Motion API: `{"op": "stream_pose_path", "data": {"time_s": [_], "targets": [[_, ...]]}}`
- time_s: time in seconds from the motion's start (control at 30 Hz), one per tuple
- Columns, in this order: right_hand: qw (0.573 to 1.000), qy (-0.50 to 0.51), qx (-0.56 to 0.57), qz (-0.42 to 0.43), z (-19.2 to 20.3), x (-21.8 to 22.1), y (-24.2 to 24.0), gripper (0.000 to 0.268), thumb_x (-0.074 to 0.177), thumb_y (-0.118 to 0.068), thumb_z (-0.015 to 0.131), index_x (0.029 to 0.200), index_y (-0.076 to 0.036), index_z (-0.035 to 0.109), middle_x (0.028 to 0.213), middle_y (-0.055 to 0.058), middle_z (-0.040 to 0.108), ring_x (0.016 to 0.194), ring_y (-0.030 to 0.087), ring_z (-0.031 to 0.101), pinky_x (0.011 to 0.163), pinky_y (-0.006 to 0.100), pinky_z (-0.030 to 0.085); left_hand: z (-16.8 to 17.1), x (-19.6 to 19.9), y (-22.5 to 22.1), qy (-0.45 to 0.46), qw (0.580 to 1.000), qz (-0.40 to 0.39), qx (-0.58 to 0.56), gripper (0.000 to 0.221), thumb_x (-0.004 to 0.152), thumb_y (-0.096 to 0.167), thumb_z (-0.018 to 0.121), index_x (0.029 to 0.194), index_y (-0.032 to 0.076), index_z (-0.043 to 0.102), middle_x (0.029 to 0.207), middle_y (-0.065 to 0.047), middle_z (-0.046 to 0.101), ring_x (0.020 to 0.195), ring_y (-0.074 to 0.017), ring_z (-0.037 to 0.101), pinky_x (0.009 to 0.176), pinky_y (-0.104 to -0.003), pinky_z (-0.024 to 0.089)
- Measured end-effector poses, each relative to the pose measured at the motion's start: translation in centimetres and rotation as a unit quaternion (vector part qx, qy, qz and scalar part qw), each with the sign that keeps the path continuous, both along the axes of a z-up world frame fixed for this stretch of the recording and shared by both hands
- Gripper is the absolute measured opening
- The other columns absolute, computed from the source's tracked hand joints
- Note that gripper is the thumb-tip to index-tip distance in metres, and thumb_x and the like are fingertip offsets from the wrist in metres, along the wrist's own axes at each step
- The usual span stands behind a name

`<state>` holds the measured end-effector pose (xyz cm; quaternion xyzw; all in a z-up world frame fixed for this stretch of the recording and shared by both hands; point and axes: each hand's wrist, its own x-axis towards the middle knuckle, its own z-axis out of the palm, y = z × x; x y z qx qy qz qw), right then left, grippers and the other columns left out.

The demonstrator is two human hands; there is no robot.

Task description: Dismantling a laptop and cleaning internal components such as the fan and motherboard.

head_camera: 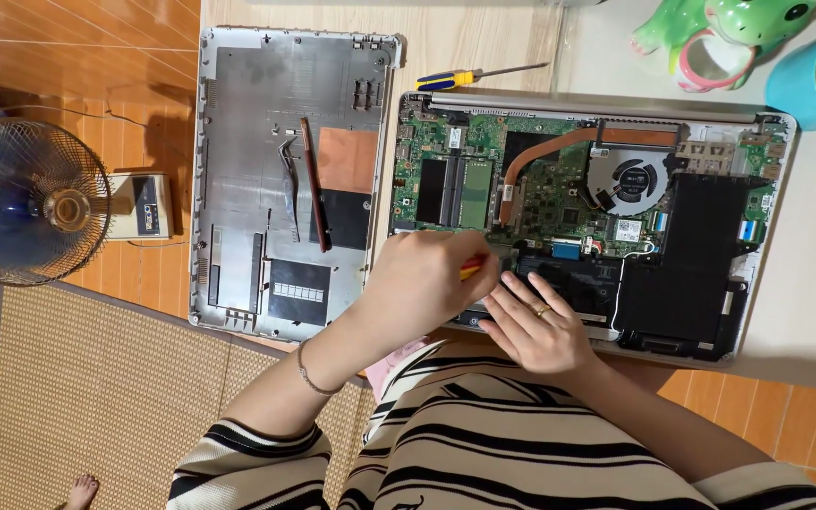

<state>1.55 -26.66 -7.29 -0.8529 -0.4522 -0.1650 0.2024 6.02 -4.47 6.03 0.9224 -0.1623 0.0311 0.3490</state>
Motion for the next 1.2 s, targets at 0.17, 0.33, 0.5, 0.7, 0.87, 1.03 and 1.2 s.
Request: {"op": "stream_pose_path", "data": {"time_s": [0.17,0.33,0.5,0.7,0.87,1.03,1.2], "targets": [[1.000,0.007,0.013,0.001,0.1,0.1,0.0,0.035,0.095,-0.030,0.074,0.115,-0.001,0.077,0.124,0.012,0.073,0.124,0.029,0.065,0.113,0.047,0.043,-0.1,0.2,-0.4,0.000,1.000,0.014,0.024,0.019,0.090,0.021,0.076,0.079,0.008,0.069,0.059,-0.008,0.064,0.048,-0.0269,0.063,0.046,-0.038,0.050],[1.000,0.017,0.013,0.003,0.3,0.2,0.0,0.035,0.094,-0.029,0.075,0.113,-0.001,0.077,0.122,0.012,0.073,0.123,0.030,0.066,0.112,0.047,0.044,-0.3,0.2,-0.4,-0.005,1.000,0.015,0.020,0.017,0.090,0.021,0.076,0.080,0.008,0.070,0.059,-0.009,0.064,0.049,-0.0266,0.063,0.046,-0.038,0.050],[1.000,0.013,0.018,0.005,0.1,0.3,0.0,0.035,0.094,-0.030,0.075,0.114,-0.001,0.077,0.123,0.012,0.073,0.122,0.029,0.066,0.111,0.047,0.045,0.0,0.3,-0.5,0.018,1.000,0.010,0.012,0.019,0.092,0.021,0.075,0.080,0.007,0.069,0.061,-0.009,0.065,0.051,-0.0277,0.064,0.048,-0.038,0.052],[1.000,0.018,0.012,-0.002,-0.3,0.1,-0.1,0.034,0.093,-0.029,0.076,0.114,-0.002,0.078,0.124,0.011,0.072,0.122,0.028,0.065,0.112,0.046,0.045,0.1,1.0,-1.0,-0.020,0.996,-0.003,0.083,0.022,0.089,0.021,0.076,0.074,0.007,0.066,0.059,-0.009,0.065,0.050,-0.0273,0.065,0.049,-0.038,0.053],[0.997,0.073,0.010,0.010,-1.9,-0.9,-1.1,0.031,0.087,-0.029,0.077,0.105,-0.004,0.075,0.110,0.010,0.074,0.110,0.028,0.068,0.103,0.047,0.050,1.8,1.8,-5.1,0.076,0.947,-0.146,0.278,0.028,0.087,0.036,0.072,0.073,0.011,0.071,0.068,-0.004,0.069,0.060,-0.0159,0.069,0.049,-0.031,0.052],[0.981,0.192,0.028,0.005,-2.5,-1.3,-1.3,0.028,0.081,-0.021,0.075,0.105,-0.007,0.075,0.101,0.008,0.074,0.099,0.029,0.070,0.088,0.046,0.053,-0.3,1.4,-7.6,-0.175,0.932,-0.178,0.262,0.010,0.060,0.020,0.070,0.064,0.010,0.069,0.086,-0.004,0.068,0.080,-0.0199,0.067,0.055,-0.031,0.049],[0.986,0.154,0.061,0.011,-1.5,-1.1,-1.3,0.028,0.085,-0.025,0.076,0.107,-0.008,0.073,0.096,0.005,0.072,0.089,0.029,0.070,0.081,0.046,0.053,0.9,3.5,-8.2,0.007,0.856,-0.255,0.449,0.009,0.089,0.005,0.066,0.092,0.004,0.075,0.089,-0.004,0.064,0.075,-0.0139,0.062,0.057,-0.028,0.054]]}}
